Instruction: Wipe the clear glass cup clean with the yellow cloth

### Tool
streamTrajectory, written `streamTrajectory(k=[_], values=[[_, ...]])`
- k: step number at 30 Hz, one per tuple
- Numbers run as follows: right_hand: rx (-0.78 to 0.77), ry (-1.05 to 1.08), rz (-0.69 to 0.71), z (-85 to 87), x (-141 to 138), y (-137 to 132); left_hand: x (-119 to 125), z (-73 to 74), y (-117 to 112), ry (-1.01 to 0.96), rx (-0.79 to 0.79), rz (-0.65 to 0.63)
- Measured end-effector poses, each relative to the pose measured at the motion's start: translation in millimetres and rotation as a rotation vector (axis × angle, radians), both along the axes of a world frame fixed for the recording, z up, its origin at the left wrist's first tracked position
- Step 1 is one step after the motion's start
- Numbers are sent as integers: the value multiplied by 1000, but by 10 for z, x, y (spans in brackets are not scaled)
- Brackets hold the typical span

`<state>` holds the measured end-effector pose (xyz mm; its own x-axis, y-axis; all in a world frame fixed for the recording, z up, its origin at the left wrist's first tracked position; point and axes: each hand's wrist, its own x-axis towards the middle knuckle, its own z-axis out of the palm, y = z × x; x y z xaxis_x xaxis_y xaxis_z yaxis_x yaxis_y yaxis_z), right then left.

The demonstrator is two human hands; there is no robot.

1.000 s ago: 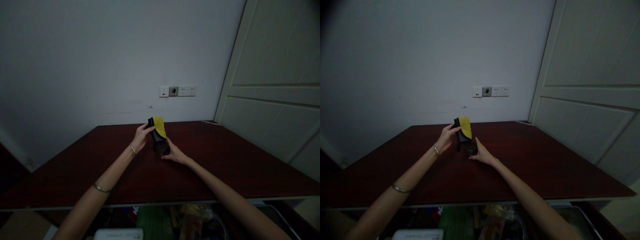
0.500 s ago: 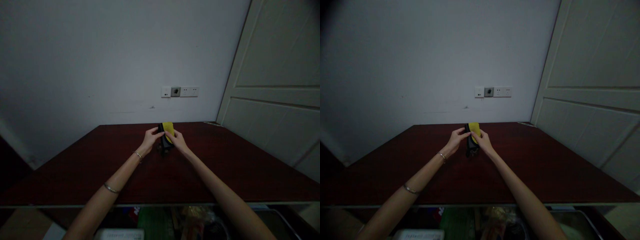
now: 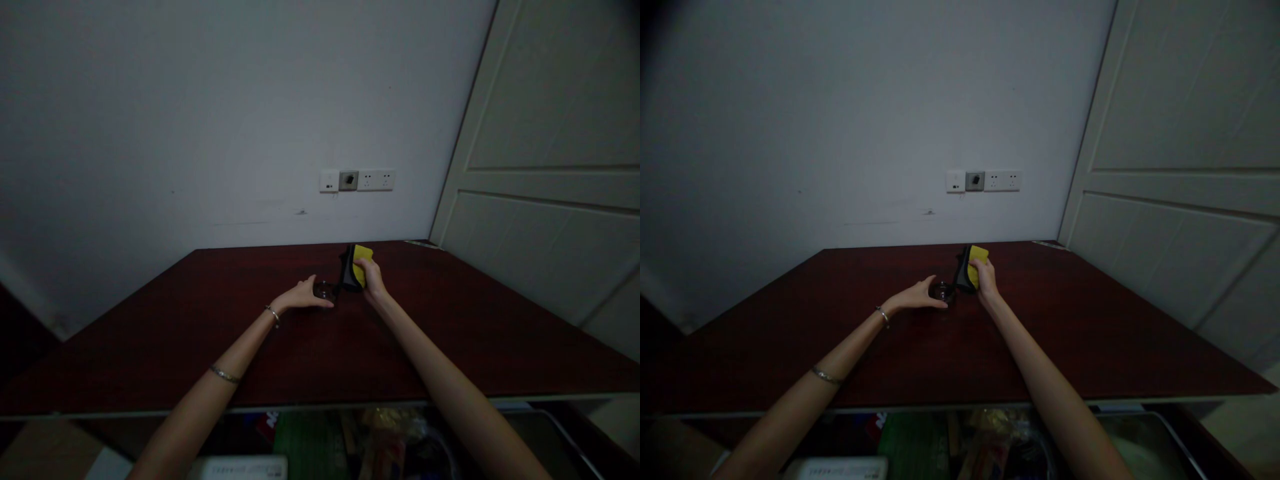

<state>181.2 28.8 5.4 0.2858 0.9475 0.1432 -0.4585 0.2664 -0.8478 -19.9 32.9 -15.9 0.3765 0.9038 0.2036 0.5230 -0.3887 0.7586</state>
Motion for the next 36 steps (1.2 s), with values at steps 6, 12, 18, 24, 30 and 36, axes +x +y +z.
streamTrajectory(k=[6,12,18,24,30,36], values=[[-18,27,-29,-26,24,41,115,56,-73,171,-28,4],[-60,7,-11,-47,15,78,114,-23,-30,332,4,33],[-54,-43,-26,-65,5,91,128,-52,-31,424,78,48],[-40,-81,-48,-59,11,94,129,-31,-35,423,115,21],[-63,-62,-49,-42,9,93,125,-74,4,314,116,8],[-57,-70,-49,-44,27,123,130,-78,15,78,45,34]])
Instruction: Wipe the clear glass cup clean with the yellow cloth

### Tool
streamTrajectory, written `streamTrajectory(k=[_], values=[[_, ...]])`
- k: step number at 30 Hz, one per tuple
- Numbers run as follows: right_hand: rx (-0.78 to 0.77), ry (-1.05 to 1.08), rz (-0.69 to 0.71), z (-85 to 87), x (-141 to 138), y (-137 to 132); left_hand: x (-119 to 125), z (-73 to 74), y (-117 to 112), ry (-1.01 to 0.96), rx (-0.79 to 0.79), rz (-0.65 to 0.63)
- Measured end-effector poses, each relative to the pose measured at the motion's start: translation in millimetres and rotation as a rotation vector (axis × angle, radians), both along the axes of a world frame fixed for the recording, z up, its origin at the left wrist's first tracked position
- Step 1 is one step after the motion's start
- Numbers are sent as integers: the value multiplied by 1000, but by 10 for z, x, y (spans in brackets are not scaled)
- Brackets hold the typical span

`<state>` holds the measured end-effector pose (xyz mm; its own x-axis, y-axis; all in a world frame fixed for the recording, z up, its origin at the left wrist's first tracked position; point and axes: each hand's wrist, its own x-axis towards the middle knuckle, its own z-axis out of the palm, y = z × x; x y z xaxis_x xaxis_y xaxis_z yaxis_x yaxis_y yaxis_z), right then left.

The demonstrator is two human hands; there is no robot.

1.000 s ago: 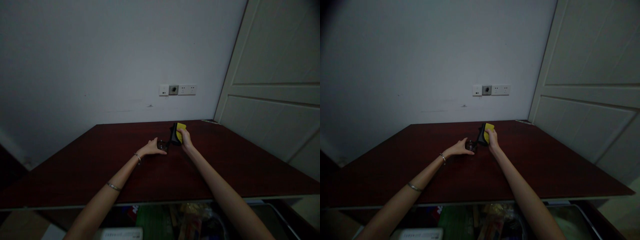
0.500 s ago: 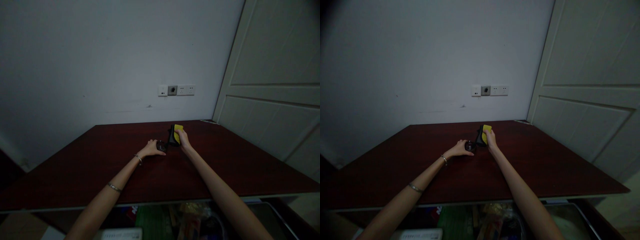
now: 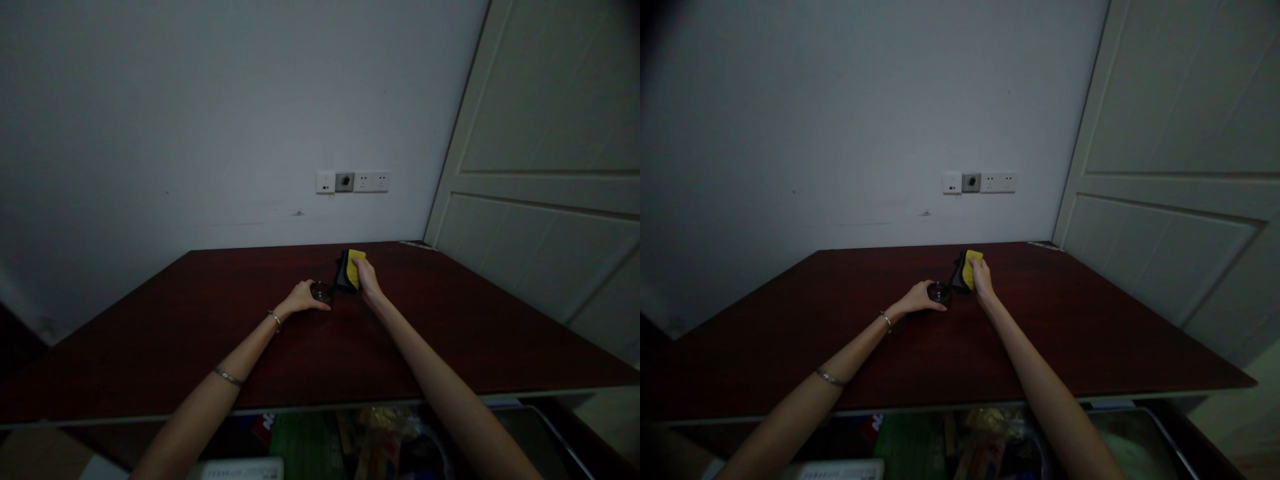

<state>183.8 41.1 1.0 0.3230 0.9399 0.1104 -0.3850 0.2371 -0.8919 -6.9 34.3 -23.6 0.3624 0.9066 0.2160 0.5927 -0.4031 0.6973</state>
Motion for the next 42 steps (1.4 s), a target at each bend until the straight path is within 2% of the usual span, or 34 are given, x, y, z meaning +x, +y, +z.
streamTrajectory(k=[4,9,12,15,22,24,29,32,34,39,42], values=[[113,-140,-76,10,76,6,-17,61,-22,-258,-66,-29],[334,-484,-143,78,50,-160,-26,128,-90,-589,-137,-49],[413,-623,-59,125,-67,-302,-16,136,-131,-695,-124,-63],[484,-663,64,154,-187,-381,3,124,-165,-745,-140,-98],[545,-595,404,192,-270,-274,17,119,-197,-789,-161,-116],[574,-637,437,215,-280,-251,12,115,-186,-778,-154,-102],[734,-944,366,262,-374,-285,7,53,-128,-755,-108,-24],[751,-1053,289,241,-443,-274,13,29,-113,-748,-79,12],[705,-983,234,203,-484,-229,21,39,-128,-725,-69,7],[467,-650,124,129,-541,-153,53,114,-212,-666,-56,-45],[543,-659,73,139,-521,-252,75,138,-253,-712,-64,-89]])
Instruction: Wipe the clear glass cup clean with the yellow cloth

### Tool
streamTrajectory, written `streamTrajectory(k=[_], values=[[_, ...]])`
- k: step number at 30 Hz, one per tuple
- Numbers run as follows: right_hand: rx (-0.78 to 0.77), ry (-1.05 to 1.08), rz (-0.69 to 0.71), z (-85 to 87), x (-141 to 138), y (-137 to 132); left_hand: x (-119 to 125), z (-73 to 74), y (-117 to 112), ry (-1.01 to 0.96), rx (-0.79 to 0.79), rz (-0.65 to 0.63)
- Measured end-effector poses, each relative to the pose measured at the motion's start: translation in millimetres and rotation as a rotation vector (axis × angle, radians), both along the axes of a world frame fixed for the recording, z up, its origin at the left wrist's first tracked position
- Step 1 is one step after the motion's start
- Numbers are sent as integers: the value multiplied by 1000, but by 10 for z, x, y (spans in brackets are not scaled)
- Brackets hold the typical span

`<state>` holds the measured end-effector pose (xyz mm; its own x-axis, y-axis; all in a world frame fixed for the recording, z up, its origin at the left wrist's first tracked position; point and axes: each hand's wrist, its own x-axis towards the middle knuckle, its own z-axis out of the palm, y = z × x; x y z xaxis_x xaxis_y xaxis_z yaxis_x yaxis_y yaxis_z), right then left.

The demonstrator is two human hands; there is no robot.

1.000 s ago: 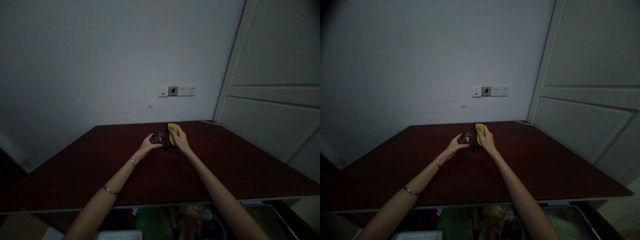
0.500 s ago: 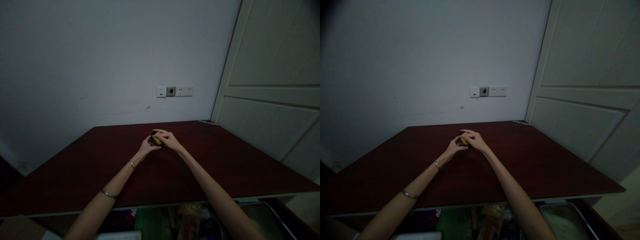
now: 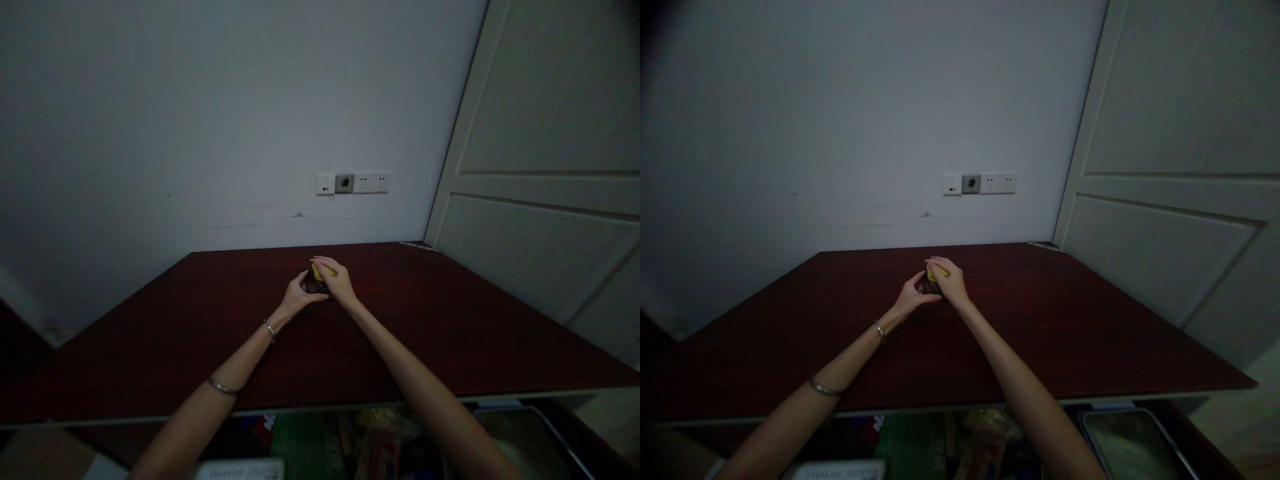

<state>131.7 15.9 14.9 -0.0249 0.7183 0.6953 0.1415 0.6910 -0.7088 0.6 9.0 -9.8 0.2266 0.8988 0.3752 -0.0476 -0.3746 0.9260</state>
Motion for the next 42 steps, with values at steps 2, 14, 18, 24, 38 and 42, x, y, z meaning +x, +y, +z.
streamTrajectory(k=[2,14,18,24,38,42], values=[[113,-82,20,17,30,-102,12,2,-17,-47,-8,-27],[49,107,-58,33,-45,-151,-12,56,-74,56,141,22],[28,96,-67,39,-14,-169,-18,48,-72,149,183,78],[225,-119,24,90,61,-298,18,59,-80,69,129,10],[-53,204,108,62,76,-145,26,174,-206,-65,23,-122],[143,100,92,111,106,-222,47,193,-250,-179,-52,-154]])
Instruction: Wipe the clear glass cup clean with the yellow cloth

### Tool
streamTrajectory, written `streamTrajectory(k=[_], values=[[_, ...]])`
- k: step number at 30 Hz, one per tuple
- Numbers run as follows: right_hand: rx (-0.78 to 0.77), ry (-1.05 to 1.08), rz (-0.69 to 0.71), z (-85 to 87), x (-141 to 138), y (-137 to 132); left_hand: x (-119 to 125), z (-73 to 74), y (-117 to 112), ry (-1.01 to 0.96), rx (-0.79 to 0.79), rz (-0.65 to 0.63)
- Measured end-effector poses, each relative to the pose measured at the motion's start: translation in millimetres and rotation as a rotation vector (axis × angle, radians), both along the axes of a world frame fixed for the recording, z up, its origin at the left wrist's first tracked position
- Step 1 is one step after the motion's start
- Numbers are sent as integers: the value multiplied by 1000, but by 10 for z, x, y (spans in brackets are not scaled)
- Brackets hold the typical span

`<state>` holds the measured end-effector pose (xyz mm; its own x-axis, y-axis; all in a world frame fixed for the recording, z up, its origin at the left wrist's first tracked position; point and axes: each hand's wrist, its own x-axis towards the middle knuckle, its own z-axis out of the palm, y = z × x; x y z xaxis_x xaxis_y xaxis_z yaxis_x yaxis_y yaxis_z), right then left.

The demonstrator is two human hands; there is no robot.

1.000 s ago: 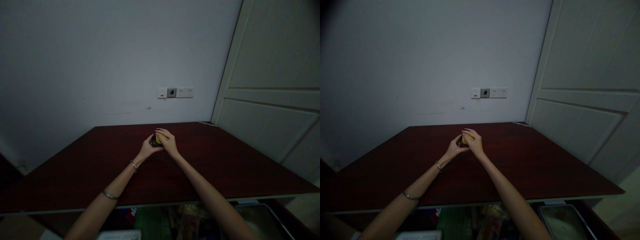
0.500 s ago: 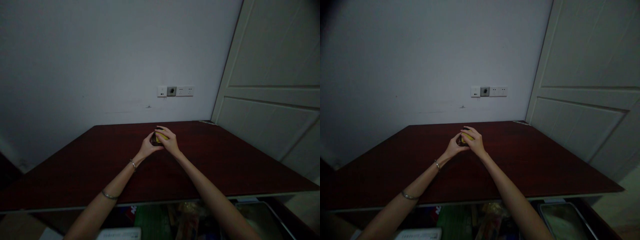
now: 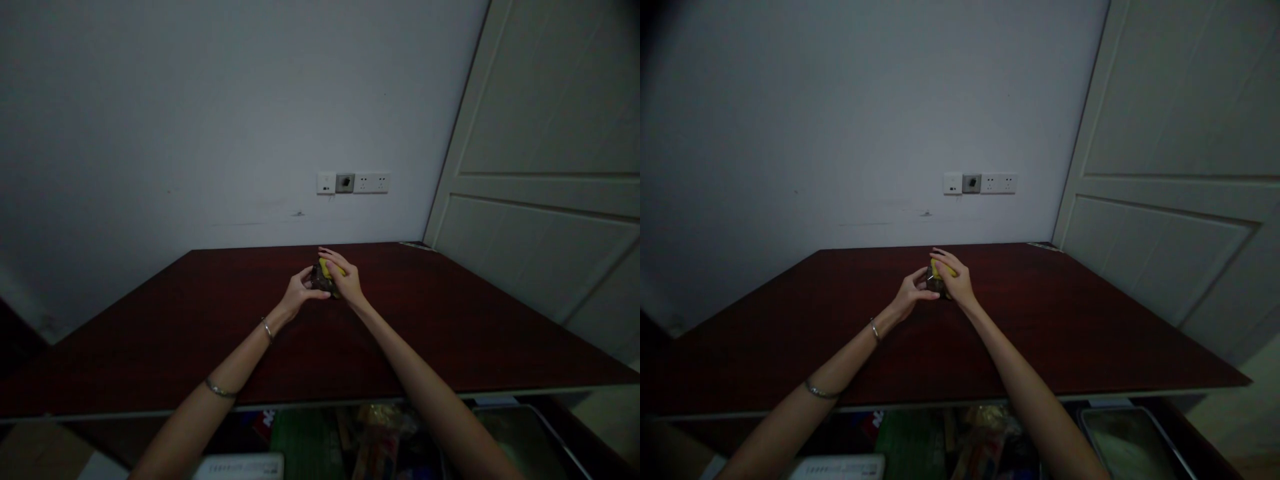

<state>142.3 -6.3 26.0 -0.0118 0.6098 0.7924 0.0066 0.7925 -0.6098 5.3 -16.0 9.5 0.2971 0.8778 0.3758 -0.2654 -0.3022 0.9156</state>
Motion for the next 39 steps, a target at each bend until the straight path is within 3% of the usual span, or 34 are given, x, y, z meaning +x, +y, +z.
streamTrajectory(k=[5,12,20,26,29,32,39], values=[[36,16,-18,14,-16,-35,-5,-15,19,-82,-10,-69],[-290,237,43,-60,-55,95,-33,-11,25,-16,22,-51],[-4,60,-50,18,-65,-81,-44,-10,35,-16,49,-21],[-256,232,18,-64,-78,57,-53,-24,27,37,68,-89],[-303,282,32,-95,-76,98,-46,-22,13,55,66,-103],[-256,253,-14,-79,-81,45,-36,-14,4,48,62,-85],[31,-17,-127,25,-102,-196,-17,-16,48,-34,27,44]])
